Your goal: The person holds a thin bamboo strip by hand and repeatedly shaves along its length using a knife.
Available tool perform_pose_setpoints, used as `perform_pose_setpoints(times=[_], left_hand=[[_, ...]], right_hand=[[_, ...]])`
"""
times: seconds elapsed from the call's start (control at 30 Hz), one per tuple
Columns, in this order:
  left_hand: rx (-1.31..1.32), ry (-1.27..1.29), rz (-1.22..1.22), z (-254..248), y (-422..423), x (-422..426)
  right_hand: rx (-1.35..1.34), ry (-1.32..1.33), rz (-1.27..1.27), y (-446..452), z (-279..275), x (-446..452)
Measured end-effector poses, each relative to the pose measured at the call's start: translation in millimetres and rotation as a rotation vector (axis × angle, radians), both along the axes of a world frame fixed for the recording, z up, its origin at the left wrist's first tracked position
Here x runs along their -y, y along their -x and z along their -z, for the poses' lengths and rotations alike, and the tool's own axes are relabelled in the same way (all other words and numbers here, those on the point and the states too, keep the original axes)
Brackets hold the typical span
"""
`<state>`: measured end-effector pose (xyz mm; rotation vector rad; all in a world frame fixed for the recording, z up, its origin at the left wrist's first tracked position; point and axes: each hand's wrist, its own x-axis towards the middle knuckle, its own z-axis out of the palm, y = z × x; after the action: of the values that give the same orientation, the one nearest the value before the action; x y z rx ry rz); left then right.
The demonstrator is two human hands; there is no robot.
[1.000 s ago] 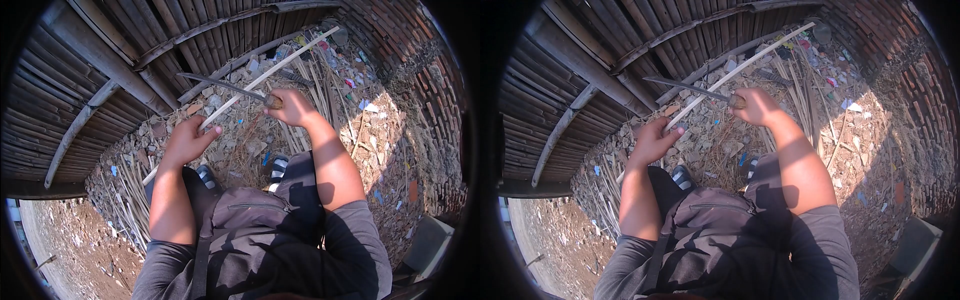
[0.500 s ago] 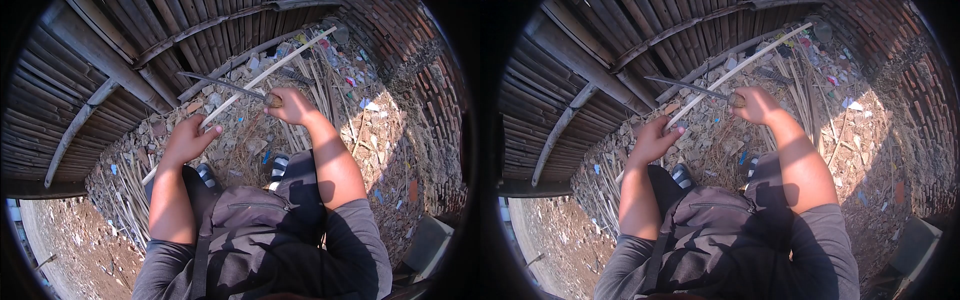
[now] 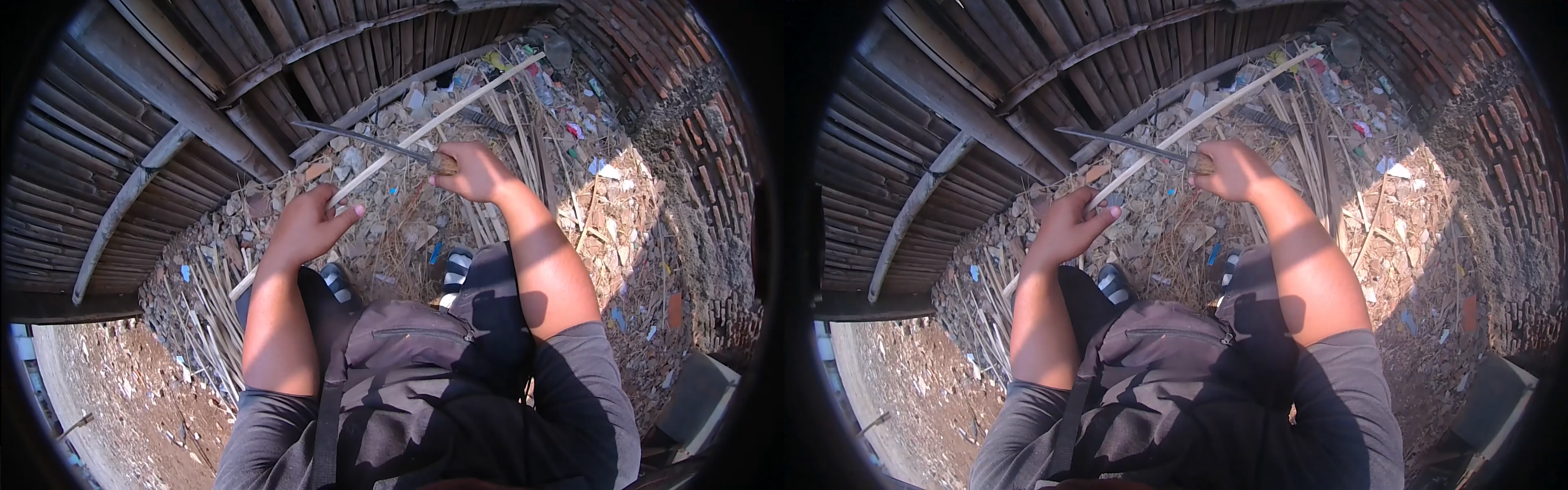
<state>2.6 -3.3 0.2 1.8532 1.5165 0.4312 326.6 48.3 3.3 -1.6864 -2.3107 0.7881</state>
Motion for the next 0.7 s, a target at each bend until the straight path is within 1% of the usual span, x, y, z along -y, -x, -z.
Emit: perform_pose_setpoints(times=[0.03,0.33,0.53,0.7], left_hand=[[-0.003,0.012,0.000,-1.1,-0.5,0.0],[-0.070,-0.013,0.053,4.7,-2.8,0.6],[-0.101,0.015,0.058,4.4,-5.7,0.5],[-0.098,0.012,0.079,9.2,-4.9,-1.2]], right_hand=[[0.006,0.019,0.003,0.5,-0.3,-0.2],[-0.085,-0.168,-0.096,-1.4,27.1,-0.5],[-0.027,-0.157,-0.123,1.8,34.1,-3.3],[-0.057,-0.142,-0.141,2.7,38.3,-4.7]])
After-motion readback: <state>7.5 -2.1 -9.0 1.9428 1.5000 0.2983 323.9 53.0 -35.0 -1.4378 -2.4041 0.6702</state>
